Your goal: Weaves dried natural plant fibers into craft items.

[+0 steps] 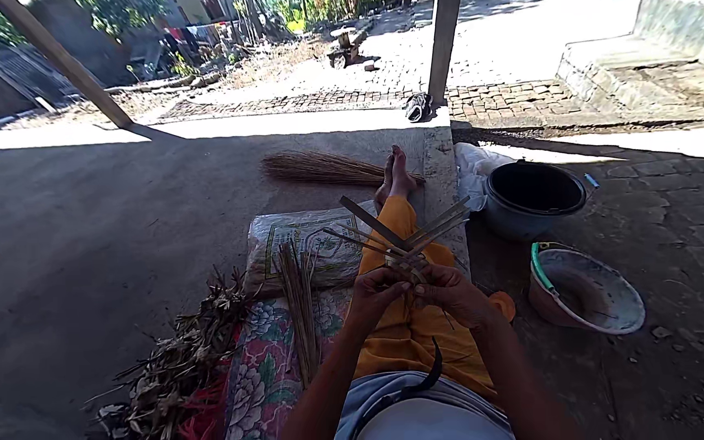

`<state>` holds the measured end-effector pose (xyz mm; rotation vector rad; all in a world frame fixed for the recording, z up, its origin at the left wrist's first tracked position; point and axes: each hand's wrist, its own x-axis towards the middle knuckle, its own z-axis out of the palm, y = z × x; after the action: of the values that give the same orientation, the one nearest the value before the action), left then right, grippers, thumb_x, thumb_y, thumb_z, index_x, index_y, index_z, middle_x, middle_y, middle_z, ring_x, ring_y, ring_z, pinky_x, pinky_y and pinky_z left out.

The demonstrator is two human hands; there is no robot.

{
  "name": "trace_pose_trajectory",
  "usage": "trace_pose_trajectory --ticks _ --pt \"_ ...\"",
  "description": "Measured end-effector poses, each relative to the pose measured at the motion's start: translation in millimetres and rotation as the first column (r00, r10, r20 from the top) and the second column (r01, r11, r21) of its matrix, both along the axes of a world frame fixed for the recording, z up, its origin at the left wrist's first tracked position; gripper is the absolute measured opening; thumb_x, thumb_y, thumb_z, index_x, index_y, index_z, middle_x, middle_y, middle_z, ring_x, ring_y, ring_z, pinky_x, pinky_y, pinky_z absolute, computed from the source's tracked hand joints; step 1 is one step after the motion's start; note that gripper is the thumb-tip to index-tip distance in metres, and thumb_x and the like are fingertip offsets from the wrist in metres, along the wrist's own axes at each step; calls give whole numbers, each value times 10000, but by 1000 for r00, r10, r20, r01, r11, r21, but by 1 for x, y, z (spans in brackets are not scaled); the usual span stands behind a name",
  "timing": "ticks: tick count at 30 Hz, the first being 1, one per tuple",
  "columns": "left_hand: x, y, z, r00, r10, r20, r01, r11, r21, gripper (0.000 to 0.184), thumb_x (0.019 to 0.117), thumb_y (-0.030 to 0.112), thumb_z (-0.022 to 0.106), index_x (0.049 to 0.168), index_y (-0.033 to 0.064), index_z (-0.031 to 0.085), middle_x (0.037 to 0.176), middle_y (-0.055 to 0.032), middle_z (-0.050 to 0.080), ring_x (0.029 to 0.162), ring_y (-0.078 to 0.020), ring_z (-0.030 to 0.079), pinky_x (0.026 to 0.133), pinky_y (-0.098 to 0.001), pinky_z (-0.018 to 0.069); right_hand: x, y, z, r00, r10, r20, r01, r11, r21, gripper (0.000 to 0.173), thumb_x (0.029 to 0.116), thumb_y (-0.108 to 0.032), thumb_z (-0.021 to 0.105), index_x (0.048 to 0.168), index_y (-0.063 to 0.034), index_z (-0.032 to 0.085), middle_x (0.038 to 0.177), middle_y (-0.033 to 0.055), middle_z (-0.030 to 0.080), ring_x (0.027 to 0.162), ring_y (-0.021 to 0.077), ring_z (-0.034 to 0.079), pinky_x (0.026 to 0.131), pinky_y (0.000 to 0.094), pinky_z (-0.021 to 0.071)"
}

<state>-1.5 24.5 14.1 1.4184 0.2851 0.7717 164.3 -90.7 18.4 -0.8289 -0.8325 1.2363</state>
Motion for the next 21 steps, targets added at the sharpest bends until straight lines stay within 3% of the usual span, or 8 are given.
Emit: trace_pose_trajectory --ticks 5,10,13,15,17,21 --pt "6 -10 0 999 50 13 -49 996 -80 54 918 -38 673 959 -18 702 827 -17 713 722 -77 679 700 -251 593 -11 2 9 978 -185 100 191 980 -57 102 899 67 680 958 -17 676 853 33 731 734 127 722 721 296 637" --pt "8 -15 0 999 50 -11 -51 990 -135 134 1002 19 580 979 -14 708 839 -14 717 757 -84 690 748 -275 600 -13 4 10 938 -257 234 269 963 -24 134 910 21 695 1030 0 640 878 44 727 714 125 714 679 280 629" --pt "5 -16 0 998 52 -26 -53 996 -68 206 1032 30 518 1065 -47 706 995 -49 725 915 -96 695 882 -297 585 -12 5 9 884 -308 352 333 943 -14 118 924 -13 690 1031 6 645 840 31 702 661 95 678 639 250 607" --pt "3 -14 0 994 70 -82 -67 997 30 229 1028 42 520 1098 -52 717 1102 -65 682 1017 -74 643 941 -258 535 -12 6 7 850 -338 404 372 928 -5 76 936 -20 679 1007 4 668 800 16 684 631 73 652 625 231 591" --pt "2 -14 4 987 90 -134 -84 995 50 220 1016 48 546 1110 -24 732 1065 -31 678 948 -32 609 873 -208 501 -11 7 4 821 -372 433 414 910 -4 41 939 -21 680 973 2 688 777 7 675 637 55 631 633 214 569" --pt "1 -14 11 986 53 -156 -77 986 -151 194 996 6 580 1125 -49 714 949 -44 722 783 -62 648 758 -222 550 -8 9 -3 802 -408 437 442 896 26 30 920 -36 711 933 -12 699 837 3 689 735 31 627 724 189 539"
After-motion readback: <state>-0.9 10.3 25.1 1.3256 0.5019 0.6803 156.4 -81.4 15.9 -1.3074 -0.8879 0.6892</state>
